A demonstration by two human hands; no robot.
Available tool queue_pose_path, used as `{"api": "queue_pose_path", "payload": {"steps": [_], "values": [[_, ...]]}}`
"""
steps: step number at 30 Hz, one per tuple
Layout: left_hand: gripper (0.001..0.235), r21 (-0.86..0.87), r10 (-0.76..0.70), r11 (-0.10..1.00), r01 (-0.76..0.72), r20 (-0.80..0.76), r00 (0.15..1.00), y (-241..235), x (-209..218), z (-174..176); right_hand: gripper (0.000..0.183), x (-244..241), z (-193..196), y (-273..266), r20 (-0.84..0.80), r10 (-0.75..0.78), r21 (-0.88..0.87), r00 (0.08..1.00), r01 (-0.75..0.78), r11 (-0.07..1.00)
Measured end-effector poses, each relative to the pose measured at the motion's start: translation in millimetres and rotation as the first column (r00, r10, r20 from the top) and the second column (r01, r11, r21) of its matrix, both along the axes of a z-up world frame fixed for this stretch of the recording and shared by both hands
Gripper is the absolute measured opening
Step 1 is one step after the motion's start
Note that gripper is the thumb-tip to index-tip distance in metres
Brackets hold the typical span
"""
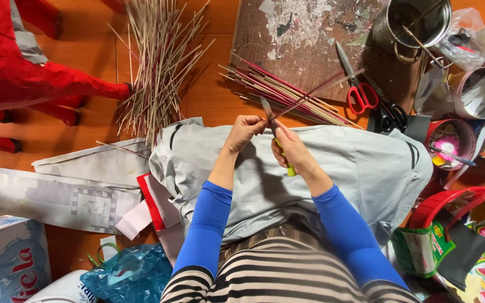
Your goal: Trimming and scraping thin wooden sticks using a hand-held knife.
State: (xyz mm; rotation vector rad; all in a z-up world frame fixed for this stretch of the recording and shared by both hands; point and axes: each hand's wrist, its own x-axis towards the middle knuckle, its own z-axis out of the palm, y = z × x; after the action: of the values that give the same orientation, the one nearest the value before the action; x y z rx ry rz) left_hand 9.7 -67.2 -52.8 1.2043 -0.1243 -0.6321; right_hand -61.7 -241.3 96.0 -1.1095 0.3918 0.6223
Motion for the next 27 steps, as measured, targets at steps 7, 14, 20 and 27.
{"api": "queue_pose_path", "payload": {"steps": [7,14,20,27], "values": [[0.019,0.036,-0.047,0.998,0.048,-0.033,0.998,7,2,28,0.038,-3,-6,-5,-0.046,-0.063,0.247,0.997,0.073,0.966],[0.019,-0.009,-0.046,0.999,0.046,0.012,0.999,8,1,16,0.033,-3,0,1,-0.072,-0.047,0.053,0.996,0.051,0.997],[0.019,0.0,-0.046,0.999,0.046,-0.005,0.999,9,-2,20,0.027,-6,-4,3,-0.071,-0.069,0.196,0.995,0.082,0.977],[0.02,0.008,-0.051,0.999,0.051,-0.014,0.999,11,-2,32,0.023,-6,-11,-3,-0.092,-0.112,0.234,0.989,0.131,0.963]]}}
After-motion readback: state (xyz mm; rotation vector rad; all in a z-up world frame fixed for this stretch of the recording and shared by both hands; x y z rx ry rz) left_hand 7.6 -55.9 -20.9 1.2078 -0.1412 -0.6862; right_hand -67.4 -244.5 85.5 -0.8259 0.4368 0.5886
